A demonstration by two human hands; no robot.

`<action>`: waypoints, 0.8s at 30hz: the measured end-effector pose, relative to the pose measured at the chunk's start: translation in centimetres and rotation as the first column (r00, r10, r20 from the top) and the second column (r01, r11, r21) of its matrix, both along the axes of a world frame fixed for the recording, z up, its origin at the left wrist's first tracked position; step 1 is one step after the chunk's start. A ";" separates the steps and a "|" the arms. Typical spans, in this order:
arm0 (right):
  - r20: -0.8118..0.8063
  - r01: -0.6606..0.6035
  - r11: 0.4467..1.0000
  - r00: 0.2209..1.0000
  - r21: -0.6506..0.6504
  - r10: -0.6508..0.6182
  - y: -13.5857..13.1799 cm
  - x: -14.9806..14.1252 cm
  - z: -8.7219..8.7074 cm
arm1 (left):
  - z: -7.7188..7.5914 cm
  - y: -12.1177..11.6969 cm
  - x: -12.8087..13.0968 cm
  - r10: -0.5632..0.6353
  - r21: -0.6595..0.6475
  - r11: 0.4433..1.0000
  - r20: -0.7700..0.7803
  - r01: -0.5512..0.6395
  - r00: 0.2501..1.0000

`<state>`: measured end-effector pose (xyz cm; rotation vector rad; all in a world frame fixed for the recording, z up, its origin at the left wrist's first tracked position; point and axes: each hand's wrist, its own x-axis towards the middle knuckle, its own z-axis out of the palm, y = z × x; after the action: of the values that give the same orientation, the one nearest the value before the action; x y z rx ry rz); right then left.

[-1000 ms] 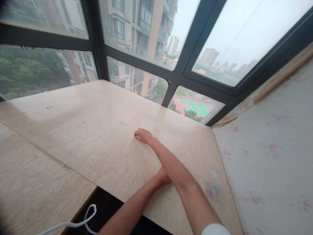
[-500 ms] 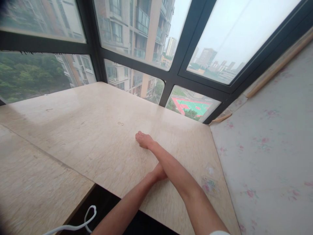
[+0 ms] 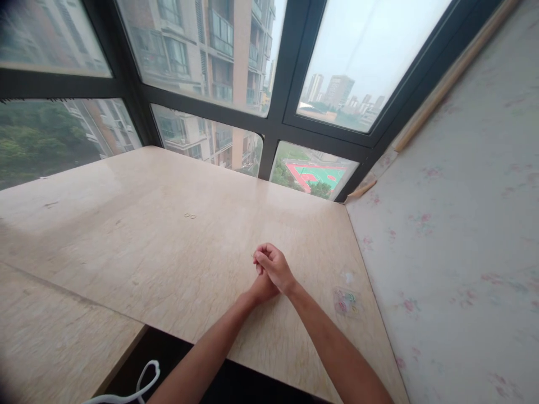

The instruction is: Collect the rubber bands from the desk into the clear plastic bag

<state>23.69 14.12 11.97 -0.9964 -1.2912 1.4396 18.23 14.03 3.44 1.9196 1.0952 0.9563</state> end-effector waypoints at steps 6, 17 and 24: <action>-0.110 0.213 0.966 0.967 -0.144 -0.230 -6.1 7.0 -0.4 | 1.3 0.2 -0.6 -0.179 0.039 0.983 -0.062 0.181 0.982; -0.034 0.566 0.798 0.811 -0.207 -0.584 -14.1 14.4 -3.3 | 1.6 0.8 -0.8 -0.162 0.006 0.987 0.006 0.162 0.987; 0.097 0.723 0.686 0.691 -0.082 -0.716 -16.7 18.1 -2.9 | 2.1 0.8 -0.9 -0.117 -0.020 0.993 0.014 0.117 0.993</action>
<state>41.76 -2.61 9.03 -1.4301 -0.6982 0.8603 17.33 14.79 5.58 1.9361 0.9698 0.8880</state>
